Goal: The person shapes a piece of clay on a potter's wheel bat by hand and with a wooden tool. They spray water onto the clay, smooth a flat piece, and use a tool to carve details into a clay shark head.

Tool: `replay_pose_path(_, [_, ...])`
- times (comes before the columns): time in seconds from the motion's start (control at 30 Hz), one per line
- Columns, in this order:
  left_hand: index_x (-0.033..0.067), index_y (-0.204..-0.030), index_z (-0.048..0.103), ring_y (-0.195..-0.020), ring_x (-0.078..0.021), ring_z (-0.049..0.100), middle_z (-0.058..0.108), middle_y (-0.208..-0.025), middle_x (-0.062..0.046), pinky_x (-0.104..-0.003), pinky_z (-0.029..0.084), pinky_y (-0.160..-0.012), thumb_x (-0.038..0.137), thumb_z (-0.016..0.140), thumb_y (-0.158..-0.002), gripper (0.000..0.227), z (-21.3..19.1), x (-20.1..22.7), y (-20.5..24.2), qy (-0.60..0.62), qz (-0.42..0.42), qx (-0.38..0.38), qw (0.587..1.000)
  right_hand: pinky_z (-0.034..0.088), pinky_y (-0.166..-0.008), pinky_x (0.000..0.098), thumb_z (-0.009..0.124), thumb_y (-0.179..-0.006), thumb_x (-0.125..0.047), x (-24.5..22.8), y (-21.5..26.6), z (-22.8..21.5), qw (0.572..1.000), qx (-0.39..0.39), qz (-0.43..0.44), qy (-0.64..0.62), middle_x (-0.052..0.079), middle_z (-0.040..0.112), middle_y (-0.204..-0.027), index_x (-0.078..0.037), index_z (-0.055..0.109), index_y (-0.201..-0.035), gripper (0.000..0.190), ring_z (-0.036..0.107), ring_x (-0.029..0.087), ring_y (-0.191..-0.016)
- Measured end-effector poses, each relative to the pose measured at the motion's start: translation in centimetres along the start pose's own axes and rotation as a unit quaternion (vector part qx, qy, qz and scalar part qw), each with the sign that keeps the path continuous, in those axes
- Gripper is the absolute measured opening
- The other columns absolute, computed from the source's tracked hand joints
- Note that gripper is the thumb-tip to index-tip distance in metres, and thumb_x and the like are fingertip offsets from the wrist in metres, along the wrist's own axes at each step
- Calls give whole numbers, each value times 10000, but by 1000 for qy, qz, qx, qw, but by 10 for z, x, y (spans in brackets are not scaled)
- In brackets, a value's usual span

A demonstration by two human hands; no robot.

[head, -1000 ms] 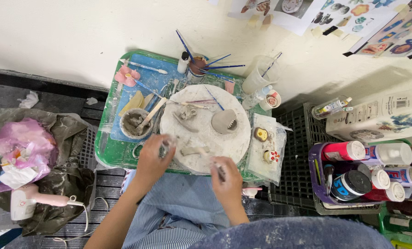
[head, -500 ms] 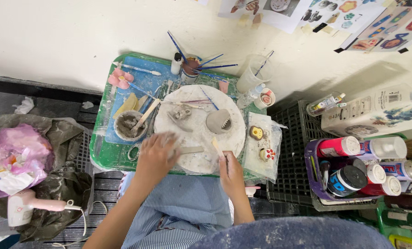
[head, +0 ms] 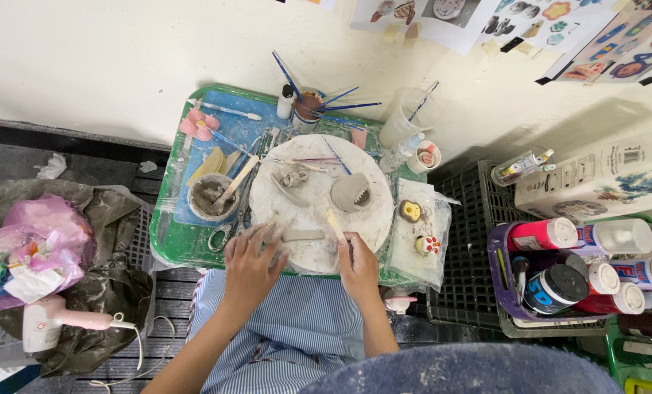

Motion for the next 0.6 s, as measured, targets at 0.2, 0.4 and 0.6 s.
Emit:
replay_pose_path(0.2, [144, -1101, 755, -1322, -278, 528, 628, -1369, -99, -491, 304, -1097, 363, 733, -884, 309, 2, -2, 10, 22, 5, 1, 1000, 479, -561, 285, 544, -1027, -198, 1, 3, 1, 999, 2, -23, -36, 38, 670, -734, -37, 662, -1062, 203, 587, 120, -582])
replay_pose_path(0.4, [131, -1157, 764, -1331, -252, 501, 643, -1372, -49, -502, 262, -1121, 384, 745, -847, 400, -6, -14, -6, 58, -82, -23, 995, 474, -552, 303, 571, -1012, -207, 3, 3, 3, 999, 0, -8, -36, 50, 659, -723, -37, 660, -1078, 203, 569, 138, -562])
replay_pose_path(0.6, [184, -1033, 778, -1307, -254, 490, 630, -1314, -7, -532, 279, -1068, 373, 750, -833, 277, -1, -7, -17, 9, -82, -46, 996, 557, -627, 379, 696, -904, -299, -18, -8, 8, 991, -28, -69, 111, 140, 704, -975, -21, 576, -1228, 443, 700, 255, -675])
Point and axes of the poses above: each hand's wrist, its own y-axis away from the middle knuckle, its own z-axis out of the palm, x = y × z, the point moved 7 cm from there along -y, towards the middle knuckle
